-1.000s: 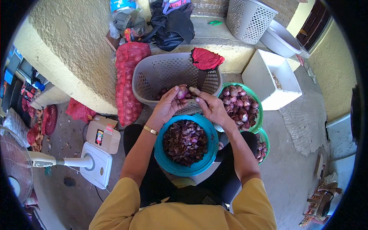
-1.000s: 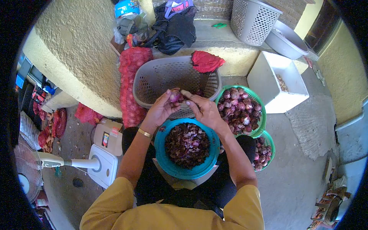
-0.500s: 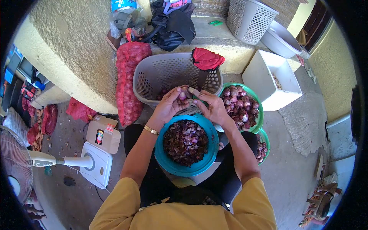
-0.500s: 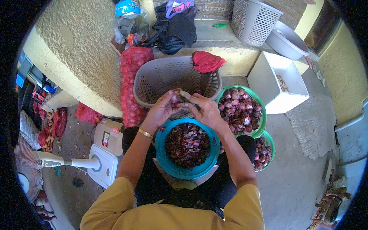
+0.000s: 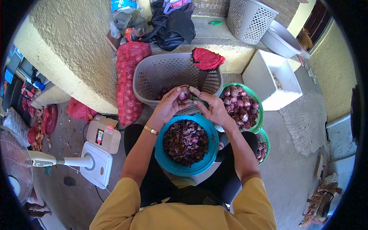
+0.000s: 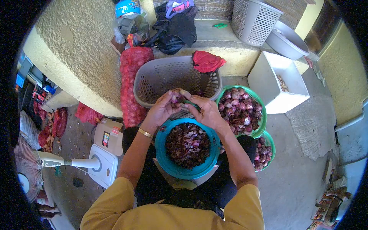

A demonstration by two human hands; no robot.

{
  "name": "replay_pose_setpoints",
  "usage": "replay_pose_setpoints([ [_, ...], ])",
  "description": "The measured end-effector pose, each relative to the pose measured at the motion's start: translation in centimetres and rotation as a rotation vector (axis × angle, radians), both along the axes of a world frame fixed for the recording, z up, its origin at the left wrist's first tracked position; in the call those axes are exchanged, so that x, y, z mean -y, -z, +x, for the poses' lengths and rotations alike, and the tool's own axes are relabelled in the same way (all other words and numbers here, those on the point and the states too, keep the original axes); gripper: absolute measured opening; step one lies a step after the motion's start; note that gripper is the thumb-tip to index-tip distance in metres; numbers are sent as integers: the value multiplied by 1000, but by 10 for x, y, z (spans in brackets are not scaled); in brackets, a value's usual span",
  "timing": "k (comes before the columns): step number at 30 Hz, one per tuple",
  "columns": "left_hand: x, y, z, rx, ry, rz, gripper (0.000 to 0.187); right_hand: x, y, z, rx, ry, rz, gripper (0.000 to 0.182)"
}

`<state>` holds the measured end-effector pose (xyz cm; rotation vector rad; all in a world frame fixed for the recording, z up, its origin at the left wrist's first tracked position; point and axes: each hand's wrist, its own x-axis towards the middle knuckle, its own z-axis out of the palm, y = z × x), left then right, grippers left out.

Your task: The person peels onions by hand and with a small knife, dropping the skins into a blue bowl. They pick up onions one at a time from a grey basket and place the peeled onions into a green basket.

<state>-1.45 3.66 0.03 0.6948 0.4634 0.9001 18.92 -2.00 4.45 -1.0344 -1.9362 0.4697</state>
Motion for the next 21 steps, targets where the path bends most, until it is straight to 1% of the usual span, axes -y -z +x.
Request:
replay_pose_setpoints([
  [2, -2, 5, -2, 63, 37, 36, 37, 0, 1, -2, -13, 8, 4, 32],
  [4, 2, -2, 0, 28, 17, 26, 36, 0, 1, -3, -58, 27, 67, 38],
  [5, 3, -5, 1, -6, -4, 15, 36, -1, 1, -3, -58, 27, 67, 38],
  [8, 2, -3, 0, 21, 17, 23, 35, -2, 1, 2, -18, 1, 68, 39],
  [10, 0, -1, 0, -3, 23, 40, 38, -2, 1, 4, 55, -26, -32, 40],
  [11, 0, 1, 0, -27, 29, 56, 41, -1, 0, 4, 54, -26, -33, 40],
  [13, -1, 2, -1, -31, 33, 53, 42, 1, -6, 0, 11, -16, -25, 38],
  [17, 2, -3, 0, -45, 36, 60, 43, 1, -6, 1, 22, -28, -14, 39],
  [19, 3, -5, 1, -29, 26, 45, 39, 1, -5, 0, 14, -26, 43, 37],
  [21, 2, -4, 1, -13, 17, 29, 36, 2, -6, 1, 21, -26, 8, 36],
])
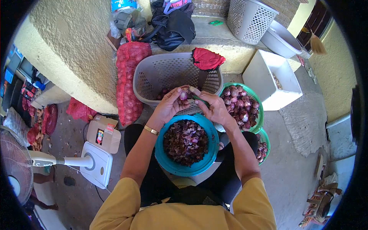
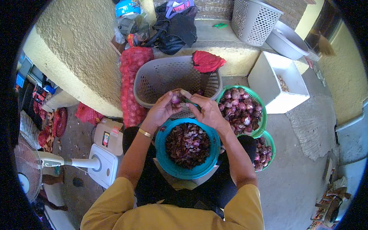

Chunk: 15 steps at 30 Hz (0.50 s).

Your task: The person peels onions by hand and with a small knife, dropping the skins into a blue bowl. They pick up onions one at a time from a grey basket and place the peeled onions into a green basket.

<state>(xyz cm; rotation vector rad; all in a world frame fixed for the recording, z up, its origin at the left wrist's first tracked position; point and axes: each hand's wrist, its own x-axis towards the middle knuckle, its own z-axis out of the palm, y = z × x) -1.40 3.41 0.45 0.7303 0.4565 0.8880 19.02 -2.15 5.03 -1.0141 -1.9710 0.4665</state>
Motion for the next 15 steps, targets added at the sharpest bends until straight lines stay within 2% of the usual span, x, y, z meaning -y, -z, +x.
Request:
replay_pose_setpoints([
  [6, -4, 5, -3, -41, 59, 89, 44, -4, 8, 4, 64, 24, 17, 32],
  [15, 3, -7, -1, -68, -18, 73, 45, -1, 3, 0, 10, 73, -26, 30],
])
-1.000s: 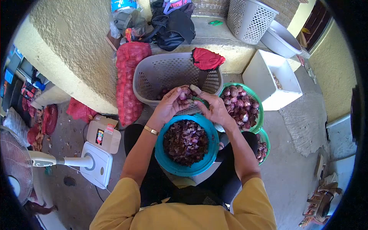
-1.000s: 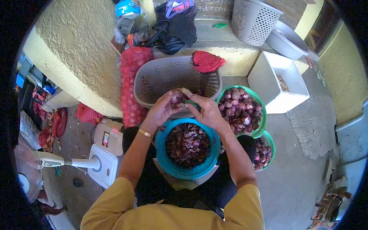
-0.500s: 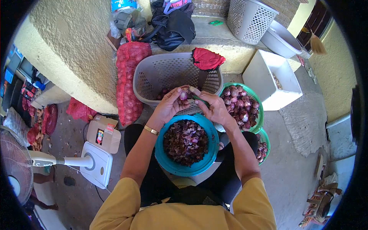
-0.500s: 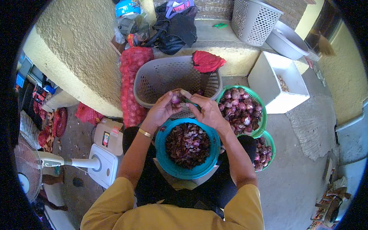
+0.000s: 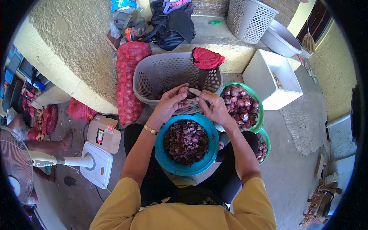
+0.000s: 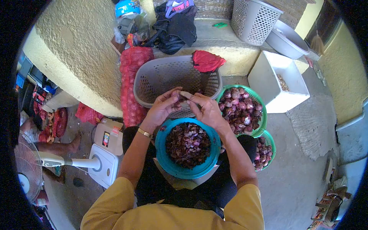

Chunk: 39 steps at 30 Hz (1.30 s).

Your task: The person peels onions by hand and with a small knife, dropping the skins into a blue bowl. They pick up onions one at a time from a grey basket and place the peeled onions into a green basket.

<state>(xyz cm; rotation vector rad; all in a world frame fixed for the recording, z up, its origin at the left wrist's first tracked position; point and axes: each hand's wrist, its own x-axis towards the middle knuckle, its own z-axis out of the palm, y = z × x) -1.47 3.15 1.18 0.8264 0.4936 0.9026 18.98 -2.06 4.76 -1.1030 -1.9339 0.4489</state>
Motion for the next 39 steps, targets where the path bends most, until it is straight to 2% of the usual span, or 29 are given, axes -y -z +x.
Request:
replay_pose_setpoints([
  [6, 0, -1, 0, -43, 5, 51, 48, -8, 13, 1, -97, -4, -25, 29],
  [10, -2, 2, -2, -36, 5, 61, 37, -9, 16, 1, -197, -54, -43, 31],
  [14, 1, -3, 1, -35, -29, 35, 29, -7, 16, 1, -187, -76, -40, 32],
  [20, -3, 6, 2, -38, -9, 54, 27, -7, 17, 4, -113, -35, 53, 22],
  [22, -2, 6, 3, -40, -5, 65, 27, -6, 13, 9, -25, -25, -140, 17],
  [23, -2, 6, 3, -43, 0, 77, 27, -8, 15, 10, -25, -24, -141, 17],
  [25, -1, 3, 4, -51, -5, 81, 28, -9, 16, 10, -33, -70, -28, 34],
  [26, 0, 2, 4, -59, -12, 86, 28, -7, 16, 10, -34, -68, -29, 34],
  [28, -2, 3, 4, -47, -6, 94, 29, -2, 4, 4, -274, -84, -285, 33],
  [29, -2, 3, 4, -35, -2, 101, 29, -3, 5, 4, -274, -83, -285, 33],
  [31, -3, 4, 4, -37, 21, 103, 30, -7, 12, 4, -452, -96, -331, 33],
  [39, -3, 1, 3, 33, 70, 74, 35, -3, 0, 9, -617, 5, -604, 34],
])
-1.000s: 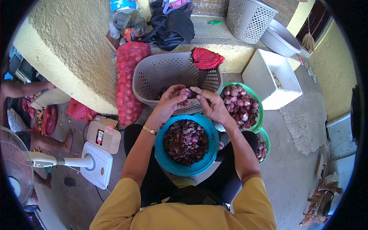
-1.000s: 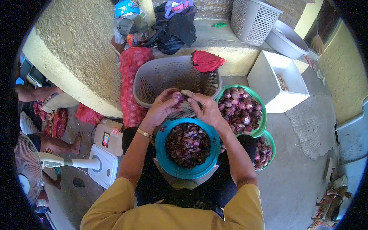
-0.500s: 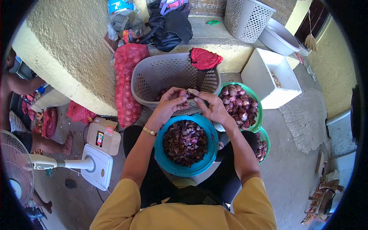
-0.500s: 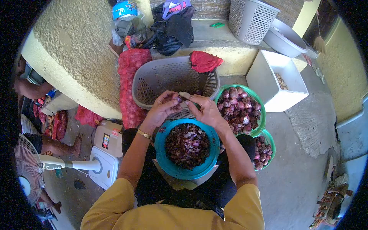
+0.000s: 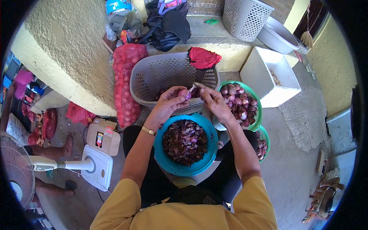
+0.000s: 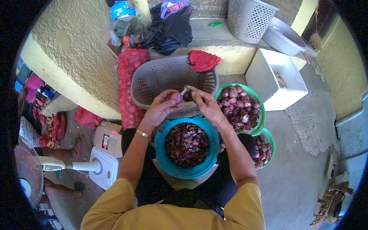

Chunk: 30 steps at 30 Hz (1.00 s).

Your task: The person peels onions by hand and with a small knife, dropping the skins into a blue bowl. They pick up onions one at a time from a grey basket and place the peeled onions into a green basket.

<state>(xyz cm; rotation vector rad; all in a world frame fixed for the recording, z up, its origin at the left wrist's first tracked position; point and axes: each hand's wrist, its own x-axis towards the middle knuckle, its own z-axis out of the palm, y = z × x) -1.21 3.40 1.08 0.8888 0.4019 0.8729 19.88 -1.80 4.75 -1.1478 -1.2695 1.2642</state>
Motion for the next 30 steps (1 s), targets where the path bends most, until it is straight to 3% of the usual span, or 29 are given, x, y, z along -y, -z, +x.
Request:
replay_pose_setpoints([
  [8, -1, 0, -8, 140, -19, 4, 32, 3, -4, 8, -100, 46, -86, 37],
  [11, -4, -2, -10, 144, -121, -3, 33, 5, -5, 13, -37, -71, -157, 39],
  [14, -4, -4, -12, 120, -186, -23, 33, 11, -1, 12, 67, -110, -73, 45],
  [16, -4, -6, -13, 122, -179, -32, 33, 13, -2, 11, 409, -111, 243, 40],
  [19, -4, -6, -13, 143, -148, -44, 33, 15, -11, 9, 422, -263, 153, 39],
  [22, -4, -6, -12, 142, -125, -20, 36, 19, -18, 5, 445, -326, 222, 35],
  [25, -2, -9, -11, 142, -136, -20, 35, 19, -6, 4, 626, -288, 451, 30],
  [28, -1, -10, -11, 164, -150, -41, 31, 21, -8, 3, 829, -257, 304, 27],
  [30, -1, -10, -12, 169, -154, -36, 30, 18, 0, 2, 805, -229, 404, 28],
])
